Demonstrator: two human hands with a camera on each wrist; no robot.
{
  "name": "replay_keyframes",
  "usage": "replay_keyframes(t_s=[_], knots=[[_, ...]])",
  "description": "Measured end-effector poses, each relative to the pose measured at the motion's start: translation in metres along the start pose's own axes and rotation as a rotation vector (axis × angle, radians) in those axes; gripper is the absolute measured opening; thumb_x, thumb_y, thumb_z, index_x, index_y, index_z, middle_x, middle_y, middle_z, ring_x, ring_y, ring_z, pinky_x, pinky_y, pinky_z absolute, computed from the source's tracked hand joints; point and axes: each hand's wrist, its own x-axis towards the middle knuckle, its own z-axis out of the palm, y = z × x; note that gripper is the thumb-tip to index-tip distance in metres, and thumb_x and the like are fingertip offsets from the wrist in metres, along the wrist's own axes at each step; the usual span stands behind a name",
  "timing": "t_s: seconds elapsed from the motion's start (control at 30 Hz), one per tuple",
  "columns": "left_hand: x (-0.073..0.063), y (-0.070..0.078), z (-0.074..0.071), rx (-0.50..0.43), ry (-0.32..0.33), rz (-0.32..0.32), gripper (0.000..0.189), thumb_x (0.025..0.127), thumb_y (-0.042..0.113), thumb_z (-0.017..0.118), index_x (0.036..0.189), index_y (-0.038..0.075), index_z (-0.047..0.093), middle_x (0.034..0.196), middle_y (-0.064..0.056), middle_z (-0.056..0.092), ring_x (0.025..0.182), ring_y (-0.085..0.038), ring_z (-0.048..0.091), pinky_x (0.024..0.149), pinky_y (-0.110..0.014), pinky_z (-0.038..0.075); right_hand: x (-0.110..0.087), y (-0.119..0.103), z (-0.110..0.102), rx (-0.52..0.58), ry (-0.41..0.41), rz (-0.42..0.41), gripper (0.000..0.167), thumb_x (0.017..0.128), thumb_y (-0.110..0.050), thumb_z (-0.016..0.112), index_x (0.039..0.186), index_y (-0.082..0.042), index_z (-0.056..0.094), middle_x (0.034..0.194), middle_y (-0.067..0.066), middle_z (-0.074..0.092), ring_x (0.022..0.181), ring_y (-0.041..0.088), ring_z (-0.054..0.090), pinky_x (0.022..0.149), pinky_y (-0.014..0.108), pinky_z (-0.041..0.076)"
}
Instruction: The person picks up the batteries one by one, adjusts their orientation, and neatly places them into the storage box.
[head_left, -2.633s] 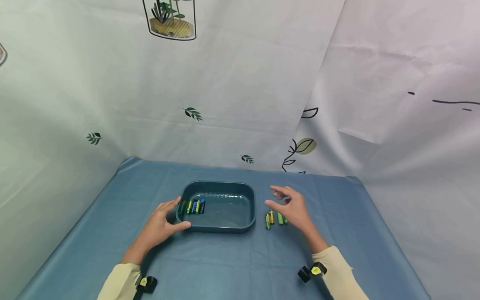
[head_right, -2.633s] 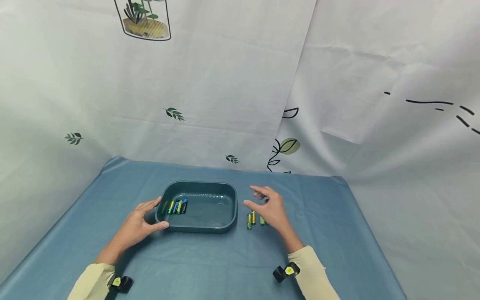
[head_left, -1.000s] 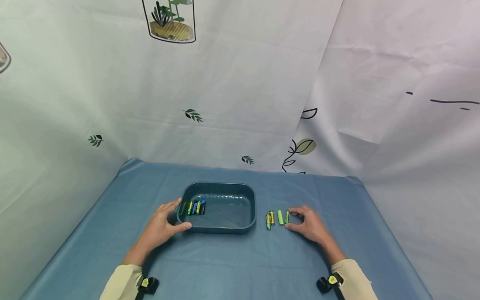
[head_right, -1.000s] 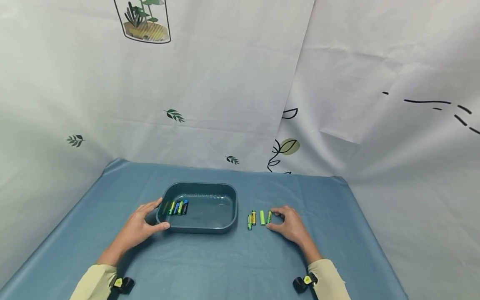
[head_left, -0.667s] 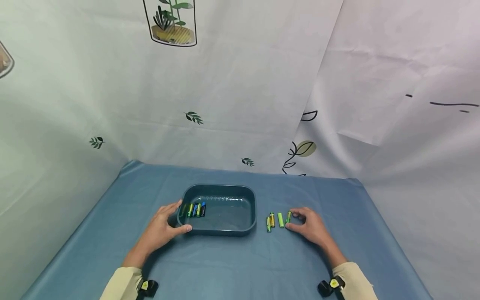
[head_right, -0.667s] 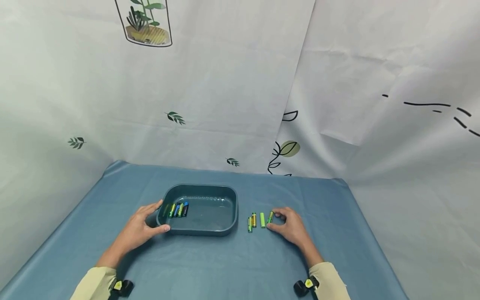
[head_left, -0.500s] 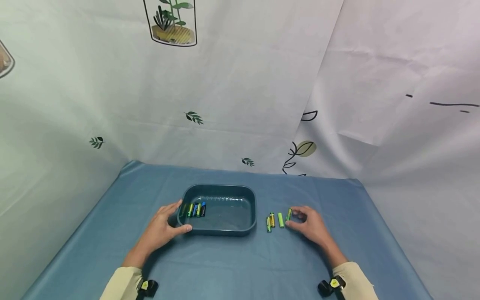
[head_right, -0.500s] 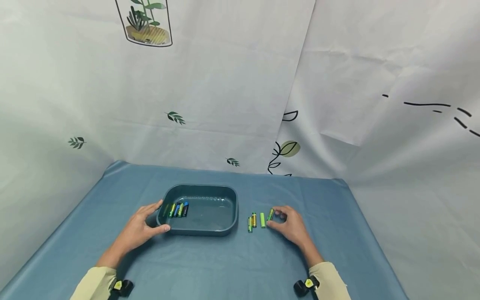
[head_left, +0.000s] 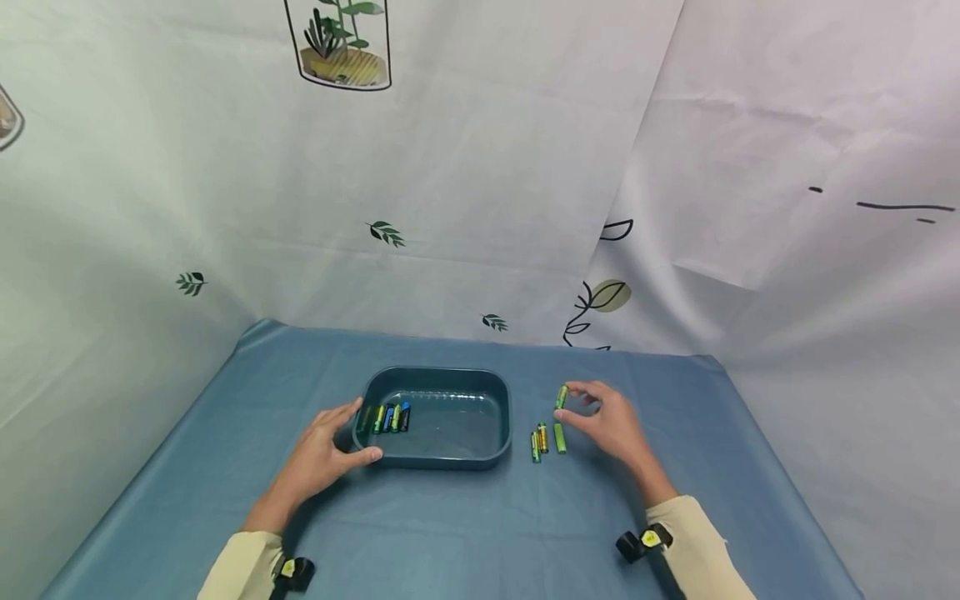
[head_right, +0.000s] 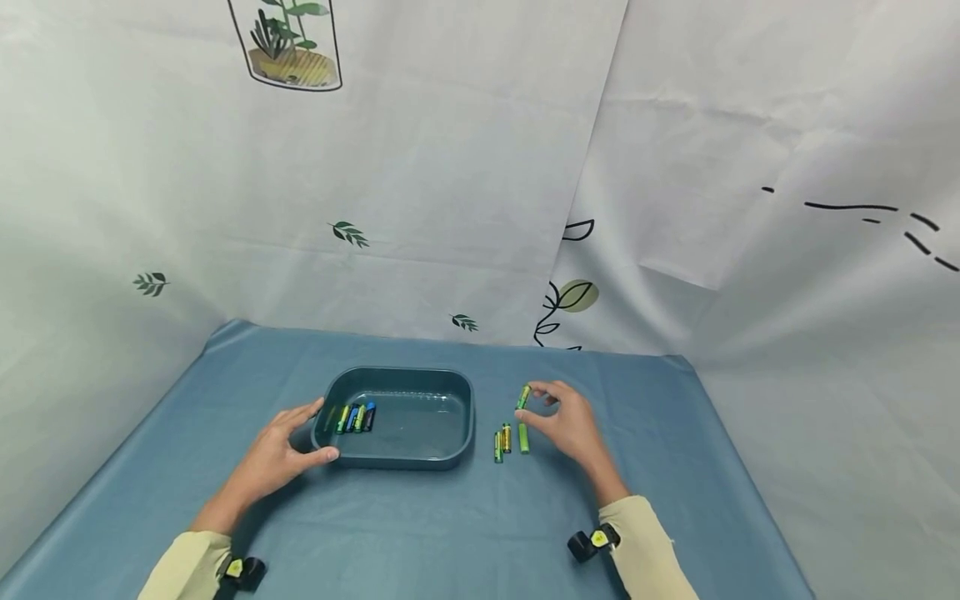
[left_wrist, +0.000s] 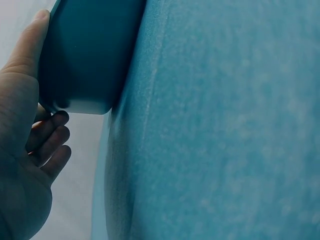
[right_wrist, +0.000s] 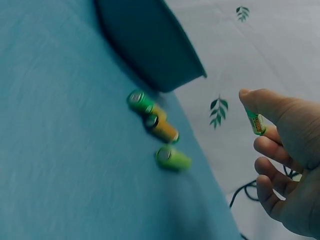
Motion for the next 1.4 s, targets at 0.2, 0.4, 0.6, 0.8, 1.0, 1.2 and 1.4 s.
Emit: replay_keyframes(t_s=[0.2,0.4,0.6,0.8,1.0,1.2,1.4], knots=[[0.0,0.0,0.001,0.005,0.002,-0.001,0.102,0.08,0.05,0.086,0.157,0.003,0.039,0.155,-0.028,0.04,0.138,-0.049,0.04,0.101,-0.07,0.041,0.01,-0.019,0.003,0.039,0.0,-0.015,0.053,0.086,-0.038,0.085,0.131,-0.017,0.07,0.116,0.01,0.069,0.106,0.027,0.066,0.08,0.047,0.056],[-0.001,-0.001,0.002,0.008,0.007,0.012,0.103,0.079,0.052,0.086,0.157,0.003,0.04,0.155,-0.028,0.042,0.137,-0.049,0.041,0.1,-0.07,0.041,0.02,-0.039,0.009,0.056,-0.012,-0.053,0.053,0.084,-0.038,0.086,0.131,-0.019,0.07,0.115,0.005,0.069,0.105,0.023,0.065,0.083,0.046,0.055],[0.001,0.0,0.002,0.006,0.005,0.006,0.102,0.079,0.051,0.086,0.157,0.003,0.04,0.155,-0.028,0.041,0.138,-0.048,0.041,0.101,-0.07,0.041,0.027,-0.059,0.02,0.072,-0.045,-0.075,0.051,0.085,-0.038,0.085,0.131,-0.022,0.07,0.117,0.003,0.068,0.106,0.027,0.065,0.083,0.046,0.054],[0.001,0.0,0.002,0.004,0.007,0.007,0.102,0.079,0.051,0.086,0.157,0.003,0.04,0.155,-0.029,0.041,0.138,-0.048,0.04,0.101,-0.07,0.041,0.032,-0.075,0.032,0.119,-0.082,-0.09,0.05,0.086,-0.036,0.085,0.132,-0.022,0.07,0.119,0.006,0.068,0.109,0.033,0.064,0.083,0.046,0.053],[0.001,-0.001,0.003,0.008,0.018,0.014,0.101,0.079,0.049,0.087,0.156,0.002,0.04,0.154,-0.028,0.042,0.137,-0.048,0.042,0.1,-0.07,0.042,0.038,-0.089,0.045,0.12,-0.089,-0.115,0.05,0.085,-0.039,0.085,0.131,-0.025,0.07,0.116,-0.002,0.067,0.104,0.02,0.064,0.081,0.041,0.054],[0.0,-0.002,0.003,0.007,0.018,0.011,0.102,0.079,0.05,0.086,0.157,0.003,0.04,0.154,-0.029,0.042,0.137,-0.049,0.041,0.1,-0.07,0.041,0.044,-0.097,0.059,0.123,-0.106,-0.141,0.048,0.085,-0.037,0.085,0.13,-0.025,0.071,0.115,-0.005,0.067,0.1,0.015,0.062,0.079,0.038,0.054],[-0.001,-0.002,0.002,0.002,0.024,0.017,0.103,0.079,0.053,0.085,0.157,0.002,0.039,0.155,-0.029,0.041,0.137,-0.048,0.041,0.1,-0.07,0.042,0.05,-0.104,0.073,0.118,-0.133,-0.166,0.049,0.086,-0.038,0.084,0.13,-0.022,0.071,0.114,-0.004,0.067,0.1,0.015,0.062,0.08,0.036,0.054]])
